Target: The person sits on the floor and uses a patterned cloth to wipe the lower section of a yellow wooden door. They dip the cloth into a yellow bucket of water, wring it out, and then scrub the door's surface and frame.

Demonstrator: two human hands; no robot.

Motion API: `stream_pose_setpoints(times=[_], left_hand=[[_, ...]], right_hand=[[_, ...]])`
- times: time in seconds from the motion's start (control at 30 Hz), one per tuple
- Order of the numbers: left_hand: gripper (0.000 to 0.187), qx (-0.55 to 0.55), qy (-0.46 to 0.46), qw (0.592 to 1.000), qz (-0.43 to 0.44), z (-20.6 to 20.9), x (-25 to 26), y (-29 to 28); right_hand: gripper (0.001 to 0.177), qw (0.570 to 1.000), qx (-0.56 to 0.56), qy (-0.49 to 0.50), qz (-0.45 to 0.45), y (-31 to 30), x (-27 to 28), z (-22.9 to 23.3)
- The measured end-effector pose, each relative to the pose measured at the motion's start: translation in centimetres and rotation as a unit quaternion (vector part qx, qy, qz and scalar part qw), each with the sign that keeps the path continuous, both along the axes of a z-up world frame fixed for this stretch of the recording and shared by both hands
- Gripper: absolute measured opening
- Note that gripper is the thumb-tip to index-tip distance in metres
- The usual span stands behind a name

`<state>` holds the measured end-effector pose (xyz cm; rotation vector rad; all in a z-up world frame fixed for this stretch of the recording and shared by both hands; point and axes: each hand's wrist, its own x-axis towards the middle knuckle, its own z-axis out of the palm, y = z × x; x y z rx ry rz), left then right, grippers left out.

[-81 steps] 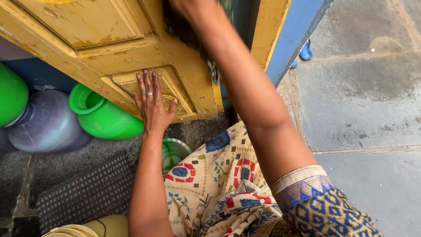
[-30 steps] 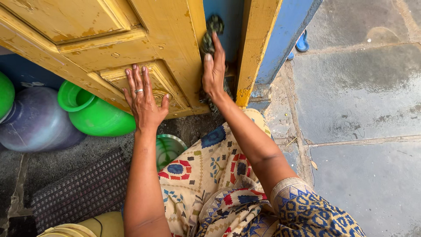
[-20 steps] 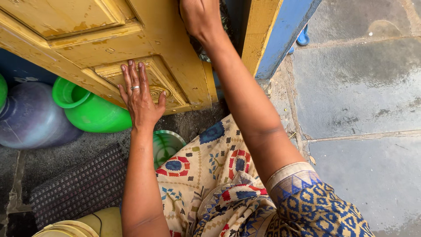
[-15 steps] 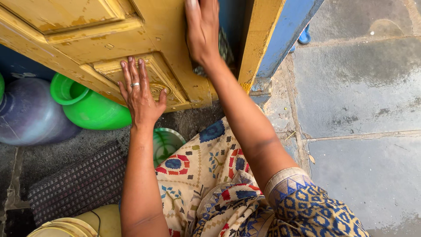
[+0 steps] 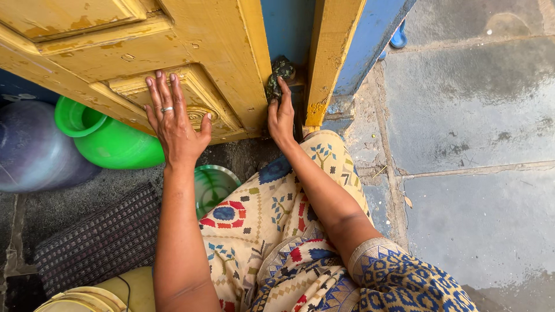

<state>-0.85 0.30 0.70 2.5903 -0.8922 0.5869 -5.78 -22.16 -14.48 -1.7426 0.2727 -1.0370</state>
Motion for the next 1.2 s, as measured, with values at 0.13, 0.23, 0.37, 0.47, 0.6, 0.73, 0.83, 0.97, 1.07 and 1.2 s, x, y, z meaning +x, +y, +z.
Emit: stream_pose_setpoints(times=[0.13, 0.23, 0.37, 0.47, 0.6, 0.73, 0.83, 0.97, 1.07, 1.2], left_hand=[[0.105, 0.005, 0.002, 1.000, 0.001, 0.2, -0.1, 0.0], [0.106, 0.011, 0.008, 1.000, 0.008, 0.4, -0.2, 0.0], [0.106, 0.008, 0.004, 1.000, 0.002, 0.4, -0.2, 0.1], [0.106, 0.009, 0.007, 1.000, 0.004, 0.2, -0.2, 0.2], [0.105, 0.008, -0.005, 1.000, 0.002, -0.6, 0.4, 0.2], [0.105, 0.017, -0.003, 1.000, 0.006, -0.8, 0.5, 0.4], [0.104, 0.016, 0.007, 1.000, 0.008, -0.6, 0.2, 0.3], [0.103, 0.024, 0.004, 1.000, 0.006, -0.2, 0.1, 0.5], [0.101, 0.020, 0.002, 1.000, 0.001, -0.1, -0.2, 0.6], [0.097, 0.027, -0.002, 1.000, -0.003, 0.0, -0.3, 0.9]], right_hand=[[0.056, 0.999, 0.031, 0.004, -0.011, 0.1, -0.2, 3.8], [0.062, 0.995, -0.038, -0.095, -0.006, -0.5, 1.0, 8.5], [0.070, 0.986, -0.077, -0.145, 0.034, -1.4, 2.2, 12.3], [0.069, 0.991, -0.019, -0.129, 0.042, -1.5, 3.0, 11.3], [0.074, 0.998, -0.046, -0.043, -0.009, -1.5, 2.0, 5.7], [0.076, 0.998, -0.044, 0.026, -0.029, -0.4, -0.2, -0.4], [0.074, 0.997, -0.023, 0.050, -0.054, 0.8, -1.2, -3.4], [0.074, 0.988, 0.046, 0.105, -0.106, 2.3, -1.5, -5.2], [0.077, 0.942, 0.230, 0.229, -0.089, 2.4, -1.3, -5.4], [0.075, 0.969, 0.157, 0.154, -0.110, 2.0, -1.4, -4.6]])
